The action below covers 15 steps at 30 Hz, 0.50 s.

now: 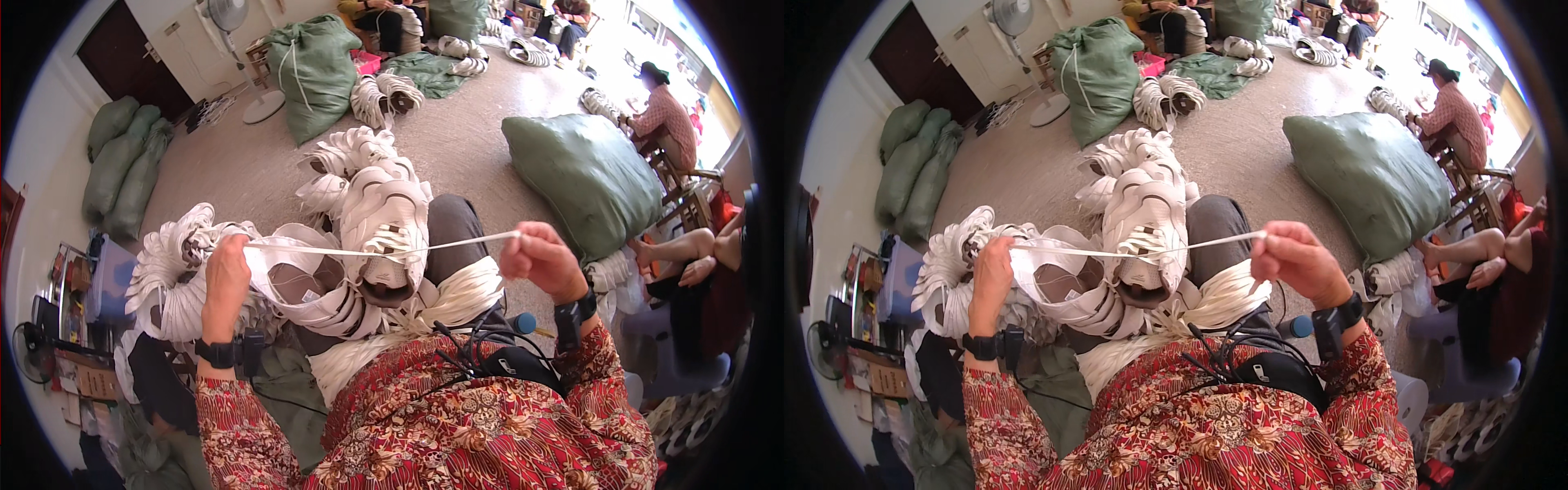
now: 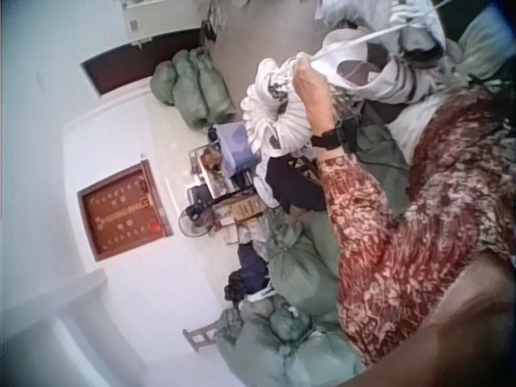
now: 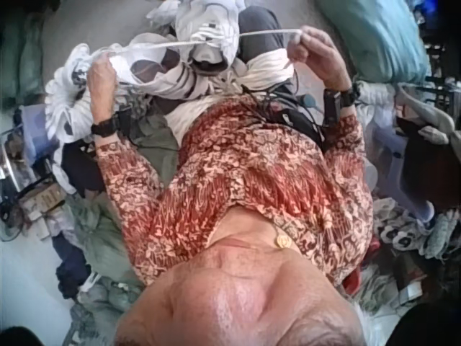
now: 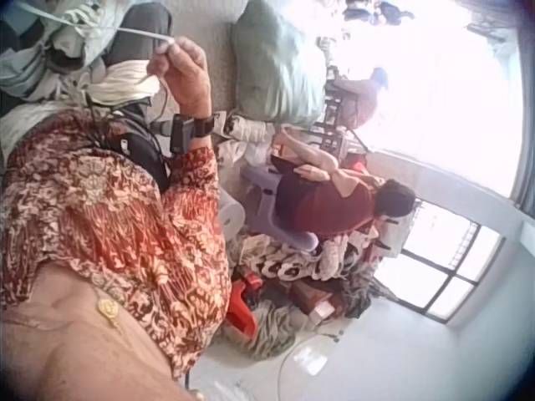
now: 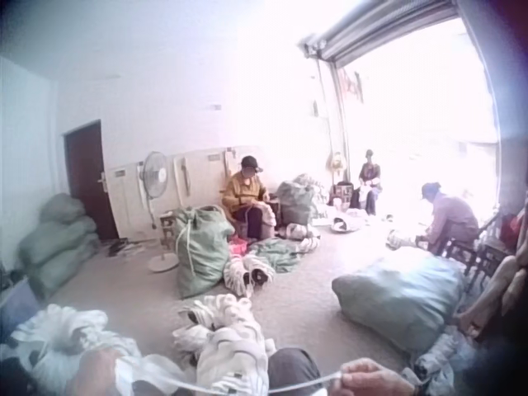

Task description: The recorder is threading laces or cords through shoe uppers as part of a manufacturing process.

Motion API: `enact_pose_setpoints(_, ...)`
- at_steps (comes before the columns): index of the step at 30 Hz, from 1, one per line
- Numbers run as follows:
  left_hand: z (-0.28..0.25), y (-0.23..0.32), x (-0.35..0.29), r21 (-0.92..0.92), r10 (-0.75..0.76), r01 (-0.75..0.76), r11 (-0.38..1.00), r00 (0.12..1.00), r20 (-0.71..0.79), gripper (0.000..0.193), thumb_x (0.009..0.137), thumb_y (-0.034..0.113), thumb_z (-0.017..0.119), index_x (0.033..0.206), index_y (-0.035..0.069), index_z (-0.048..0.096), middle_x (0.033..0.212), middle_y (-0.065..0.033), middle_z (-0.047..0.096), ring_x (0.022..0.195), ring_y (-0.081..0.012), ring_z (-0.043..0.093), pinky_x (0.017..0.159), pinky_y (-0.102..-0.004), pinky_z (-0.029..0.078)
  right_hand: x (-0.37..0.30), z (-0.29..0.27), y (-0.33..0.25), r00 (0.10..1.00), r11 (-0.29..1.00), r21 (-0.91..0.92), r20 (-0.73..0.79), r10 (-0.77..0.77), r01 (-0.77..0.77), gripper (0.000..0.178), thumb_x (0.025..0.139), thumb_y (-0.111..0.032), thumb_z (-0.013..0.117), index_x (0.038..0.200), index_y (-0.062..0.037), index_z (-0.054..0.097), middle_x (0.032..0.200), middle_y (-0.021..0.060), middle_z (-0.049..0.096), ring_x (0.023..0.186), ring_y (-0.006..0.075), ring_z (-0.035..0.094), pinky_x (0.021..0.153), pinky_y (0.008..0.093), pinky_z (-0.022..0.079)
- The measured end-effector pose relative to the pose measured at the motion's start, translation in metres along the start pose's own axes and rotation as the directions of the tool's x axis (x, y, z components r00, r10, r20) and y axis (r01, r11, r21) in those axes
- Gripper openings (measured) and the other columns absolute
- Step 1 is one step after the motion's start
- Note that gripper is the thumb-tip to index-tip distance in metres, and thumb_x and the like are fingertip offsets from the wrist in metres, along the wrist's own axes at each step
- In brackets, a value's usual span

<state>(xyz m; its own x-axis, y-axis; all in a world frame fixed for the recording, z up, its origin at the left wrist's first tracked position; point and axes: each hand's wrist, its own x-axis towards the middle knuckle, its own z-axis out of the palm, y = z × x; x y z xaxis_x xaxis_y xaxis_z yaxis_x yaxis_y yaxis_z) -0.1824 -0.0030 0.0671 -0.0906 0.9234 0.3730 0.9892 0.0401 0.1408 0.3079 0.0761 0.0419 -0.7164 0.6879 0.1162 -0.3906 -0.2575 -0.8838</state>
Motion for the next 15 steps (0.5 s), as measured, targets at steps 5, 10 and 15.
enact_pose_setpoints(5, 0.002, -0.004, 0.005, 0.231, -0.079, 0.097, 0.968, 0.993, -0.088, 0.011, 0.091, 0.008, 0.06, 0.085, -0.001, 0.061, 0.091, -0.0211, 0.065, 0.088, -0.0399, 0.066, 0.074, -0.0479, 0.051, 0.0, -0.016, -0.025, 0.962, 0.918, 0.293, -0.121, -0.243, 0.268, 0.02, 0.105, -0.019, 0.049, 0.111, -0.0033, 0.06, 0.069, -0.0055, 0.043, 0.057, 0.006, 0.039, 0.057, 0.0269, 0.036)
enact_pose_setpoints(10, 0.026, 0.05, -0.008, -0.134, -0.037, 0.02, 0.991, 0.992, -0.121, 0.017, 0.091, 0.018, 0.067, 0.083, 0.004, 0.063, 0.081, -0.0142, 0.063, 0.075, -0.0342, 0.065, 0.064, -0.0441, 0.049, -0.001, -0.02, -0.036, 0.91, 0.844, 0.376, -0.312, -0.274, 0.383, 0.022, 0.107, -0.015, 0.046, 0.125, -0.0044, 0.053, 0.073, -0.0054, 0.043, 0.056, 0.0034, 0.037, 0.056, 0.0247, 0.037)
enact_pose_setpoints(15, 0.057, 0.107, -0.023, -0.759, -0.078, 0.229, 0.61, 0.97, 0.23, 0.012, 0.097, 0.01, 0.062, 0.093, 0.0, 0.067, 0.077, -0.006, 0.067, 0.061, -0.0086, 0.058, 0.055, -0.0257, 0.047, 0.009, -0.02, -0.009, 0.924, 0.923, 0.321, -0.373, -0.084, 0.214, 0.022, 0.106, -0.02, 0.05, 0.124, -0.0063, 0.053, 0.077, -0.0054, 0.052, 0.058, 0.0033, 0.044, 0.06, 0.0228, 0.044)
